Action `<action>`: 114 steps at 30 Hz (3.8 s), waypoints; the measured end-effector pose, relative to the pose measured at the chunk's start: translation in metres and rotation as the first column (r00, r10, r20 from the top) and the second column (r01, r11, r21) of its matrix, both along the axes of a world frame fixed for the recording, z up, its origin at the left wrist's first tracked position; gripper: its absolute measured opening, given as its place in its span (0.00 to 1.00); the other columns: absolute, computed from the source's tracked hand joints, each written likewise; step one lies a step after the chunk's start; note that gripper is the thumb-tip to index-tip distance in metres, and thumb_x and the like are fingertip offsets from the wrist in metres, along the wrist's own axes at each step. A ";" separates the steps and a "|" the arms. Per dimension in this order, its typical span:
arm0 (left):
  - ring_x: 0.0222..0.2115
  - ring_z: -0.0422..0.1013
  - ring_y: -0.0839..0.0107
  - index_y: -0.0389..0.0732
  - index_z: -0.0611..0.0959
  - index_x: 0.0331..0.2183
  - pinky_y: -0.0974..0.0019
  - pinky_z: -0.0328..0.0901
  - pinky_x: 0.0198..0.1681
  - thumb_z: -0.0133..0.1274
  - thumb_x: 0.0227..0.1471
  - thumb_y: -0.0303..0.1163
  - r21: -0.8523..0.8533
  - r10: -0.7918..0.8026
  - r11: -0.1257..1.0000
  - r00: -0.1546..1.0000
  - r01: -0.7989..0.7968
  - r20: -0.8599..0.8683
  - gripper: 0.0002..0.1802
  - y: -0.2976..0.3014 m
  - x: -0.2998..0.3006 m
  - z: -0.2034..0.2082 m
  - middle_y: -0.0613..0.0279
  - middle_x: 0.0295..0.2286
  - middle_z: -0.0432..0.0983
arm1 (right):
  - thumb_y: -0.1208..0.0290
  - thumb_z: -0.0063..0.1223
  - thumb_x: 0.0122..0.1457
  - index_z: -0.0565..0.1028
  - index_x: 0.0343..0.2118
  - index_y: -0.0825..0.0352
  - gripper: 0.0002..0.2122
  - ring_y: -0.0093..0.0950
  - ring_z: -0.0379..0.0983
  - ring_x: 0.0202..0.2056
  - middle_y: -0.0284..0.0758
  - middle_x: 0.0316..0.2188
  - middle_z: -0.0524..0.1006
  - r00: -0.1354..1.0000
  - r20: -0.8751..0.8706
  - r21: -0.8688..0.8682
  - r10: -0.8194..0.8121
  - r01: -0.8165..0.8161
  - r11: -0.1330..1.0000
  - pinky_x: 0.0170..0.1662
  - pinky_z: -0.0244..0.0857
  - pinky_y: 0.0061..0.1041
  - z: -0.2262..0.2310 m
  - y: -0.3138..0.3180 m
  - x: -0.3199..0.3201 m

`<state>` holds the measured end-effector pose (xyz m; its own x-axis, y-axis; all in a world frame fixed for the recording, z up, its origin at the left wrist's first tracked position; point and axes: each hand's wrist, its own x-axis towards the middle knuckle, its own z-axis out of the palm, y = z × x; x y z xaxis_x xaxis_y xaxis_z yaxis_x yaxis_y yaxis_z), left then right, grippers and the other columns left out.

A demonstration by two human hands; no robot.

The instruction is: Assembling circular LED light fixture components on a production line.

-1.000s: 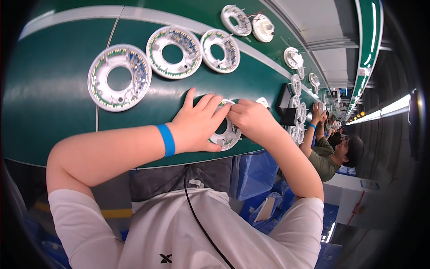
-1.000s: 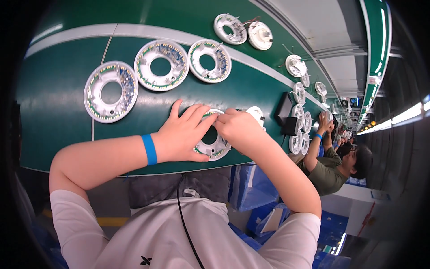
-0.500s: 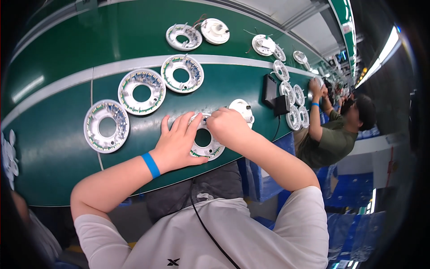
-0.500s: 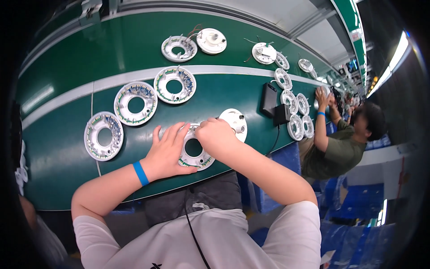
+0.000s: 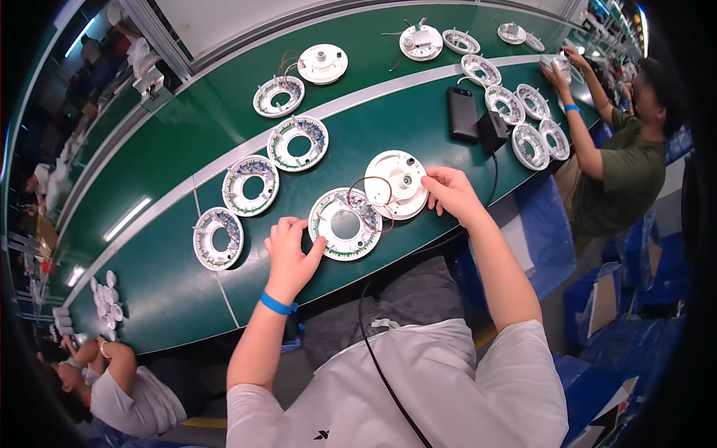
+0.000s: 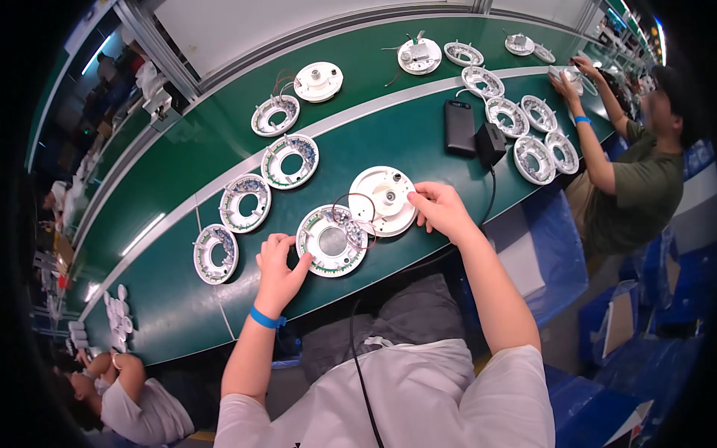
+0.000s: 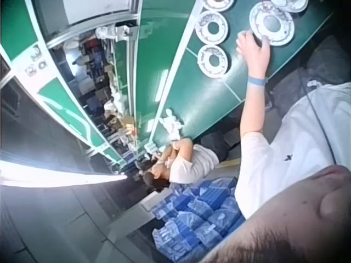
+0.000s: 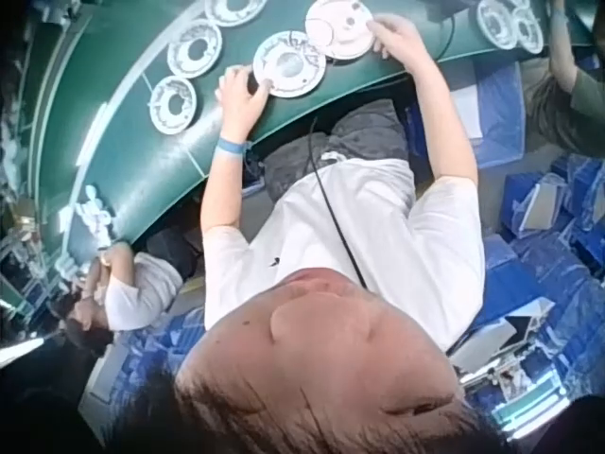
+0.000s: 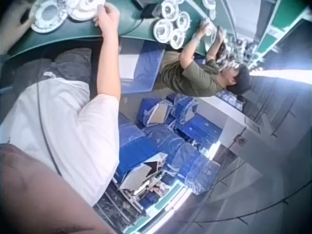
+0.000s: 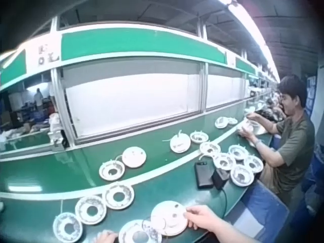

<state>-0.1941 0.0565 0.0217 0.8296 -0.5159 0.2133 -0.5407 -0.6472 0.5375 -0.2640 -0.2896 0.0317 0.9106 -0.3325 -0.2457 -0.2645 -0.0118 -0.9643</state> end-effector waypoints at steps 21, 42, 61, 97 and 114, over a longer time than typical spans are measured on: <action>0.22 0.75 0.71 0.36 0.74 0.40 0.66 0.71 0.21 0.57 0.58 0.34 -0.149 0.243 0.942 0.916 -0.302 -0.319 0.14 -0.151 0.230 0.138 0.59 0.27 0.78 | 0.67 0.54 0.60 0.81 0.37 0.73 0.13 0.40 0.81 0.34 0.47 0.31 0.82 0.786 0.584 -0.195 -0.204 0.379 0.904 0.40 0.73 0.34 -0.042 -0.068 0.279; 0.26 0.79 0.60 0.31 0.76 0.41 0.58 0.77 0.23 0.53 0.59 0.31 -0.263 0.340 0.847 0.851 -0.462 -0.401 0.13 -0.244 0.358 0.070 0.50 0.32 0.79 | 0.68 0.54 0.58 0.81 0.30 0.71 0.11 0.49 0.79 0.36 0.51 0.31 0.81 0.721 0.453 -0.354 -0.525 0.686 0.636 0.42 0.74 0.44 -0.040 -0.124 0.344; 0.41 0.77 0.41 0.38 0.80 0.45 0.50 0.71 0.46 0.48 0.58 0.26 0.227 0.197 0.937 0.940 -0.264 0.277 0.13 -0.186 0.373 0.041 0.39 0.39 0.80 | 0.63 0.64 0.53 0.74 0.51 0.76 0.26 0.41 0.80 0.42 0.49 0.42 0.82 0.667 0.481 -0.095 -0.569 0.685 0.722 0.47 0.73 0.34 -0.054 -0.165 0.349; 0.61 0.57 0.42 0.36 0.69 0.60 0.40 0.55 0.63 0.56 0.52 0.30 0.180 0.036 0.978 0.935 -0.106 0.353 0.33 -0.075 0.054 -0.016 0.50 0.58 0.64 | 0.79 0.60 0.59 0.66 0.48 0.69 0.17 0.18 0.69 0.24 0.35 0.36 0.74 0.810 0.564 -0.157 -0.160 0.295 0.942 0.25 0.66 0.19 -0.047 -0.006 0.122; 0.66 0.44 0.37 0.45 0.65 0.63 0.29 0.43 0.65 0.65 0.46 0.42 0.025 -0.209 0.978 0.975 0.208 0.076 0.45 -0.015 -0.043 0.026 0.41 0.66 0.46 | 0.90 0.56 0.44 0.75 0.32 0.66 0.13 0.38 0.78 0.35 0.39 0.42 0.75 0.783 0.438 -0.893 0.441 0.319 0.318 0.36 0.73 0.33 -0.027 -0.017 0.025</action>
<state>-0.2372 0.0417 0.0474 0.6848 -0.6796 0.2631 -0.7042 -0.5244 0.4787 -0.2392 -0.3065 0.0044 0.7382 0.0899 0.6686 0.3030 -0.9296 -0.2096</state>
